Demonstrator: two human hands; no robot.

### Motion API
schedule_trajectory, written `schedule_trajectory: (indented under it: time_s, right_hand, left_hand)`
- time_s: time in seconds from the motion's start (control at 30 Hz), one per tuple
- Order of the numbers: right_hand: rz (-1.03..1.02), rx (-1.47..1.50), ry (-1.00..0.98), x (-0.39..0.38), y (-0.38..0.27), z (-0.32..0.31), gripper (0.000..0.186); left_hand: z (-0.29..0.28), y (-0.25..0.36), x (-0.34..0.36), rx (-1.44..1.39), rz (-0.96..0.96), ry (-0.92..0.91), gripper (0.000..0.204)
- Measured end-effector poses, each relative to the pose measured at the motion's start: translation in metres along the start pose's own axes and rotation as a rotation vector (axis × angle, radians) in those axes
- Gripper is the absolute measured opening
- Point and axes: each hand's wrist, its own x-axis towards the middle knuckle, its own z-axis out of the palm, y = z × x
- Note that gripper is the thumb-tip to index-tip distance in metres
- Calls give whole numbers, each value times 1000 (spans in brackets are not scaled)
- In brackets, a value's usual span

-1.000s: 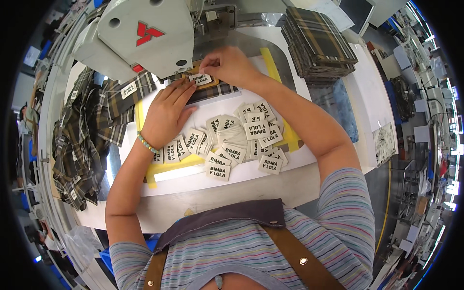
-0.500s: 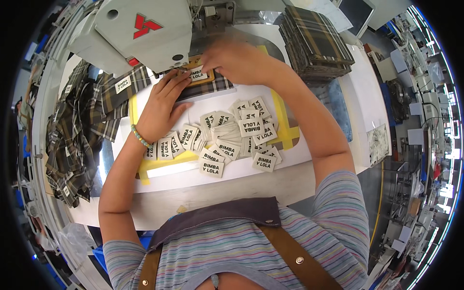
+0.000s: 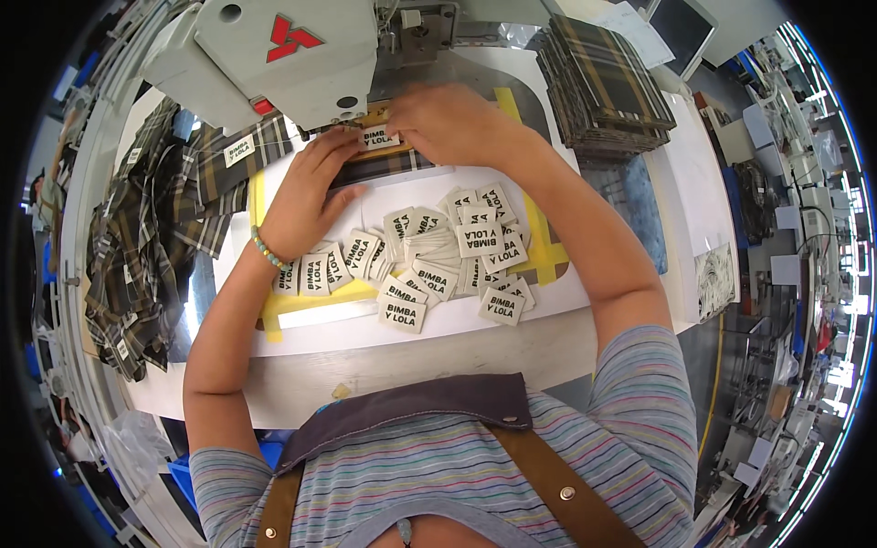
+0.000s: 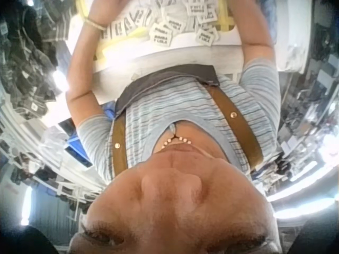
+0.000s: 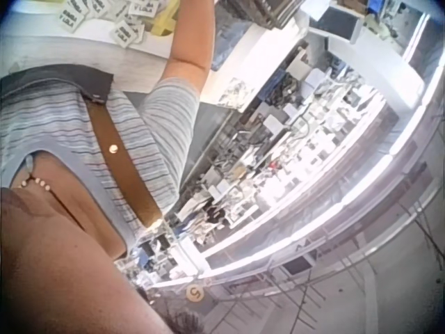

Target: The person repeatedly picks up small rectangular fabric labels and plaid fabric pieces, aligns them under a sewing machine presser foot, and stitches them together. The finished items are moved to a stack on the left side of the table.

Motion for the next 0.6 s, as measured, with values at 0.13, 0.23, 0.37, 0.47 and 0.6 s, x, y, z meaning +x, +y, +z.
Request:
schedule_trajectory:
  time_s: [0.13,0.23,0.37,0.47,0.6]
  right_hand:
    - [-11,162,39,1,4,4,25]
    - [-7,134,39,-2,14,11,27]
    - [-13,195,36,2,5,7,29]
    - [-34,153,-42,1,7,11,31]
    - [-53,113,-45,0,2,15,38]
  left_hand:
    - [-12,-5,-4,24,-47,74,38]
    - [-14,-8,-2,116,-36,105,32]
    - [-19,-9,-5,141,-54,97,32]
    - [-21,-10,-4,161,-16,105,32]
    - [-17,-12,-5,157,-21,88,36]
